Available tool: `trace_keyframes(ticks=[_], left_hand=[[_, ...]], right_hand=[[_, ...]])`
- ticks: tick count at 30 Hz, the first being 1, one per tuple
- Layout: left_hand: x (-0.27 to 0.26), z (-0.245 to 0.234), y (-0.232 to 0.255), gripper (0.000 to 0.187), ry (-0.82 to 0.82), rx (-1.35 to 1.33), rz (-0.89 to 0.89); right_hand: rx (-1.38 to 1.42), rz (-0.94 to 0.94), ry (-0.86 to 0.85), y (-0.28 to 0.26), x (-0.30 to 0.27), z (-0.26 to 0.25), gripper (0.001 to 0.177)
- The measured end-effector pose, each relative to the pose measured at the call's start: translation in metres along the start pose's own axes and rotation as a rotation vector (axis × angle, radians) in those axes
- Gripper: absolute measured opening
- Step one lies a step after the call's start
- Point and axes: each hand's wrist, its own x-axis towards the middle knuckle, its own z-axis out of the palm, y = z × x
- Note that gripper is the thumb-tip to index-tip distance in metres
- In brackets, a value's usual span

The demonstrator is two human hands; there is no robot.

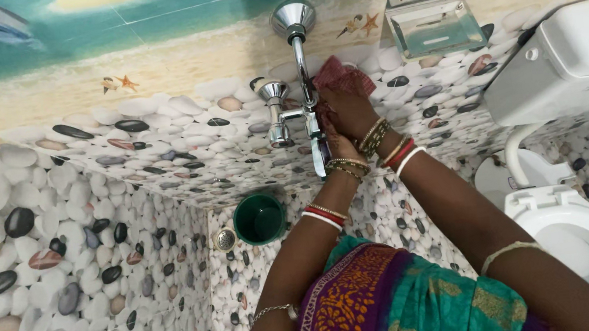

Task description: The person wipes a silver faucet and the surrounding wall tiles with a cloth, repeatedly rubbing the metal surfaces and the fixture base.

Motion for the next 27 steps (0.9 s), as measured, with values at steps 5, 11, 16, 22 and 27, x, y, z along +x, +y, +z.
trace_keyframes(ticks=[5, 11, 16, 22, 27], left_hand=[[-0.03, 0.007, 0.008, 0.084, -0.031, 0.11, 0.016], [0.008, 0.008, 0.013, 0.082, 0.002, 0.078, 0.046], [-0.014, 0.005, 0.009, 0.079, -0.045, 0.129, 0.079], [-0.063, -0.02, -0.01, 0.076, -0.048, 0.194, 0.023], [-0.041, -0.007, 0.009, 0.074, -0.073, 0.222, 0.082]], right_hand=[[-0.037, -0.112, 0.195, -0.002, -0.011, 0.001, 0.03], [-0.099, -0.016, -0.044, -0.001, 0.012, -0.006, 0.039], [0.037, -0.127, 0.255, -0.008, -0.005, -0.005, 0.02], [-0.049, -0.251, 0.278, -0.019, -0.013, -0.013, 0.017], [0.08, -0.033, 0.042, -0.002, 0.002, 0.001, 0.023]])
